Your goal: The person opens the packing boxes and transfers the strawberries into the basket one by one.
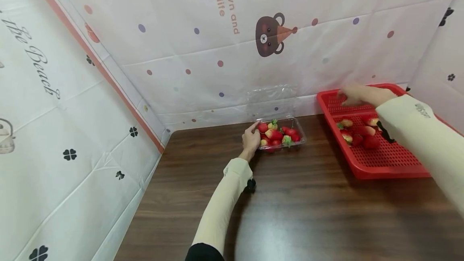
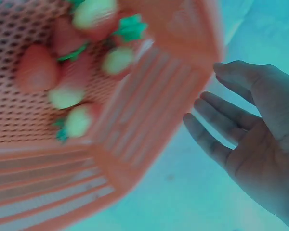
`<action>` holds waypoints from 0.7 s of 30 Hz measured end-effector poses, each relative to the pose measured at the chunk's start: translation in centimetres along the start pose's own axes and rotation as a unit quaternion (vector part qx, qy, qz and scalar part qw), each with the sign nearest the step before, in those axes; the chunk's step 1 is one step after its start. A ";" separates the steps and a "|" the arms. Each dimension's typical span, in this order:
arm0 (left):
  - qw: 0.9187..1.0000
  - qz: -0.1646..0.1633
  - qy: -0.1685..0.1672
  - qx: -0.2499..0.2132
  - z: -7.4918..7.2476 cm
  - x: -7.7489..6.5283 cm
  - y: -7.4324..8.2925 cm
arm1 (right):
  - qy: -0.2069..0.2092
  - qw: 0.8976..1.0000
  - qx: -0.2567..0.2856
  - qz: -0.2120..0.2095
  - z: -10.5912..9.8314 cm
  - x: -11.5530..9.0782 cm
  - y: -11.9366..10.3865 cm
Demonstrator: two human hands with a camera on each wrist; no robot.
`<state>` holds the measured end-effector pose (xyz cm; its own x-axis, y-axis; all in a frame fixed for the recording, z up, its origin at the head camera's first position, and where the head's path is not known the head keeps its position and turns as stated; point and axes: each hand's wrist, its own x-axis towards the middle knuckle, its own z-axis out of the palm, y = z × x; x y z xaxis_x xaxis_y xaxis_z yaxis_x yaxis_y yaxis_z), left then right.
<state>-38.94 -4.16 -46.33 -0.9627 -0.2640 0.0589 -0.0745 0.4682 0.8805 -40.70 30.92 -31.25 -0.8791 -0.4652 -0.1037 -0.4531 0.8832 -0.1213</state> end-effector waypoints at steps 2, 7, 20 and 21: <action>1.000 0.005 -0.004 0.007 -0.2 0.1 0.0 | 0.017 1.000 -0.009 -0.015 -0.6 1.0 -1.5; 1.000 0.015 -0.005 0.024 -0.4 0.4 -0.1 | 0.035 0.996 0.002 -0.082 0.1 3.8 -5.7; 0.998 0.016 -0.028 0.047 -0.6 0.2 -0.6 | -0.050 0.983 0.053 -0.168 6.6 7.6 -15.8; 0.998 0.016 -0.029 0.054 -0.6 0.2 -0.5 | -0.056 0.983 0.055 -0.163 7.1 7.8 -16.1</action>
<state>-38.92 -4.99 -46.51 -0.9784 -0.1990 0.0562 -0.0675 0.5640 0.8230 -39.19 12.68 -37.08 -0.6646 -0.7322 -0.1489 -0.6847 0.6766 -0.2710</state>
